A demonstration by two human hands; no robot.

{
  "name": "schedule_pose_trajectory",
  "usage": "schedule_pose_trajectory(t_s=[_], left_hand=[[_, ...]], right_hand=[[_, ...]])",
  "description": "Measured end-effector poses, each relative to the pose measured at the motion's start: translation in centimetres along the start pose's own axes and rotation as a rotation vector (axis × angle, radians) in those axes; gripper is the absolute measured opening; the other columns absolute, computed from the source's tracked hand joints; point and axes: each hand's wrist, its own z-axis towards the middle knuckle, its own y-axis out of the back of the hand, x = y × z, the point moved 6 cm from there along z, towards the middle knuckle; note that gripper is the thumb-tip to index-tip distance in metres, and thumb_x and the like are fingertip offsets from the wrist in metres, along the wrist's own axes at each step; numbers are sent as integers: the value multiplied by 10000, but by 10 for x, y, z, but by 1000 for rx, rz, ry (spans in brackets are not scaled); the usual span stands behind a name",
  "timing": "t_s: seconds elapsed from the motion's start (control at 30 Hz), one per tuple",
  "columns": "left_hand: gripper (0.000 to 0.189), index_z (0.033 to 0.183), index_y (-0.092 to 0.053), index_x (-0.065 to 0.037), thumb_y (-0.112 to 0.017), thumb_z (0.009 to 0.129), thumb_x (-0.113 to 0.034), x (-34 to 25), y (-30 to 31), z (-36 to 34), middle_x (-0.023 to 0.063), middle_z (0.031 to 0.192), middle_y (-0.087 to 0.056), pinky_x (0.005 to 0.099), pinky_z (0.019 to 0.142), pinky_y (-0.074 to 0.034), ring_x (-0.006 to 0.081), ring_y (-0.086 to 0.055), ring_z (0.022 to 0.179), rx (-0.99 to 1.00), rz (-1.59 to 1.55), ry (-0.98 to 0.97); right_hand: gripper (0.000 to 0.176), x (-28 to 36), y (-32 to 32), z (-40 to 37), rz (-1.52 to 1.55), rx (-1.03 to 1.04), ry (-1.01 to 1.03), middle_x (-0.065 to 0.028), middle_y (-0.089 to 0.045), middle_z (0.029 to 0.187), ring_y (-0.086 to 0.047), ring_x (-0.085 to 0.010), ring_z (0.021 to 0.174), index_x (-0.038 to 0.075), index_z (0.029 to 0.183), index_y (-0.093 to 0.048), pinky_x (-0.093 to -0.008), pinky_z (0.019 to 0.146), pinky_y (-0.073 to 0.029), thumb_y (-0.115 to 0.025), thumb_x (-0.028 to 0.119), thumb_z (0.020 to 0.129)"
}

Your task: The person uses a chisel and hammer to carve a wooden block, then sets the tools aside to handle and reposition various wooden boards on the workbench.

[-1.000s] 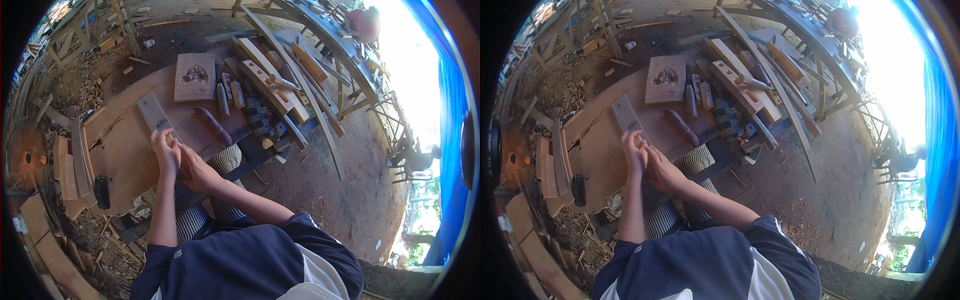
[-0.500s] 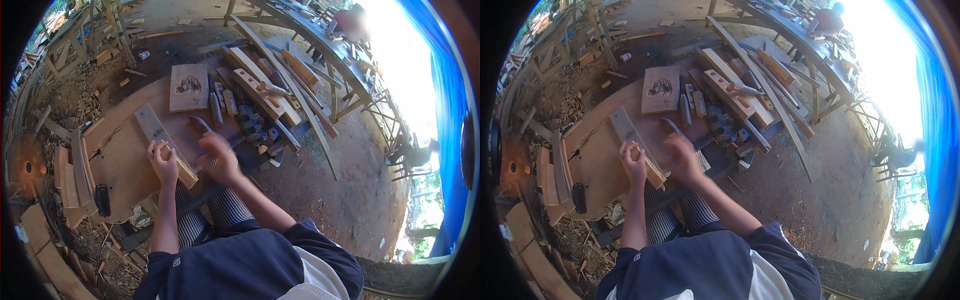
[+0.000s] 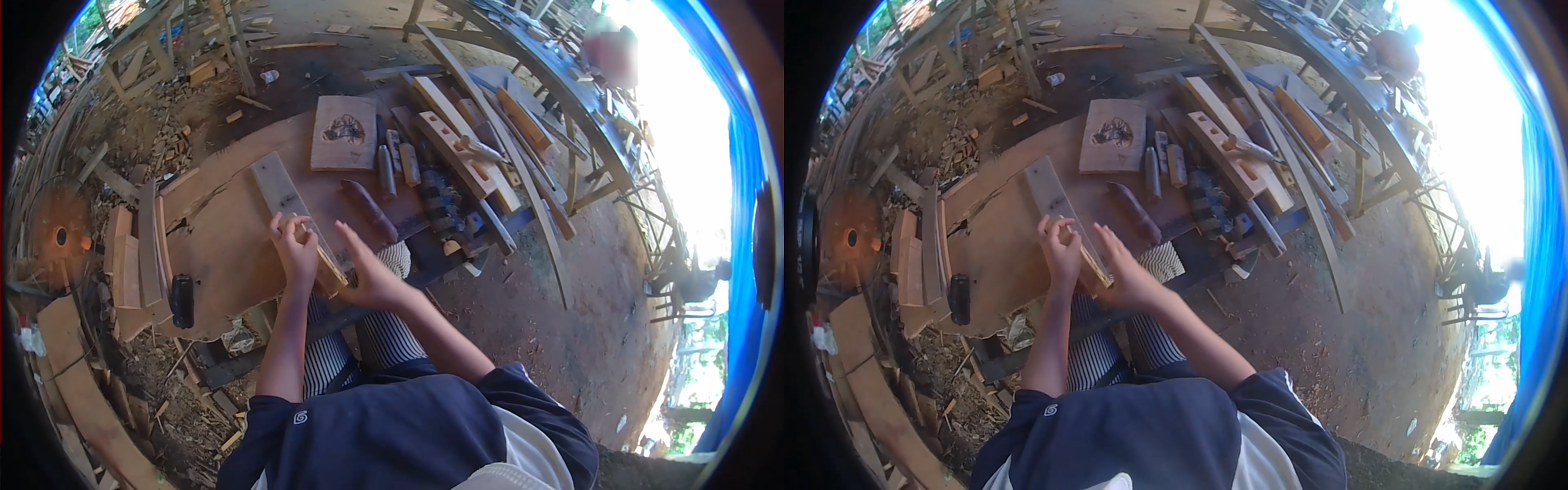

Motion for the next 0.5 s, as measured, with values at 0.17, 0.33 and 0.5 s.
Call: schedule_pose_trajectory(t_s=[0.17, 0.33, 0.5], left_hand=[[258, 1032, -644, -66, -632, 783, -2, -15, 5, -2, 242, 1419, -316, 436, 1048, -371, 387, -397, 1305, 84, 6, 3], [264, 1036, -647, -76, -644, 779, -12, -37, 8, -24, 237, 1345, -423, 441, 1061, -361, 378, -419, 1291, 132, 10, -20], [313, 1058, -627, -65, -641, 763, 37, -38, 9, -42, 221, 1333, -432, 448, 1064, -358, 375, -391, 1310, 159, -16, 6]], right_hand=[[1093, -9, -40, -10, -190, 85, -42, -292, -235, 1510, -210, -437, 1428, 38, 1507, -125, -500, 1174, -199, -806, 194, 666], [1078, -2, -53, -39, 1, 16, -11, -316, -220, 1505, -244, -472, 1401, 43, 1509, -122, -476, 1140, -292, -813, 191, 695], [1041, -3, -62, -55, 68, -8, -46, -320, -202, 1508, -226, -475, 1406, 42, 1510, -120, -471, 1131, -309, -785, 136, 714]])
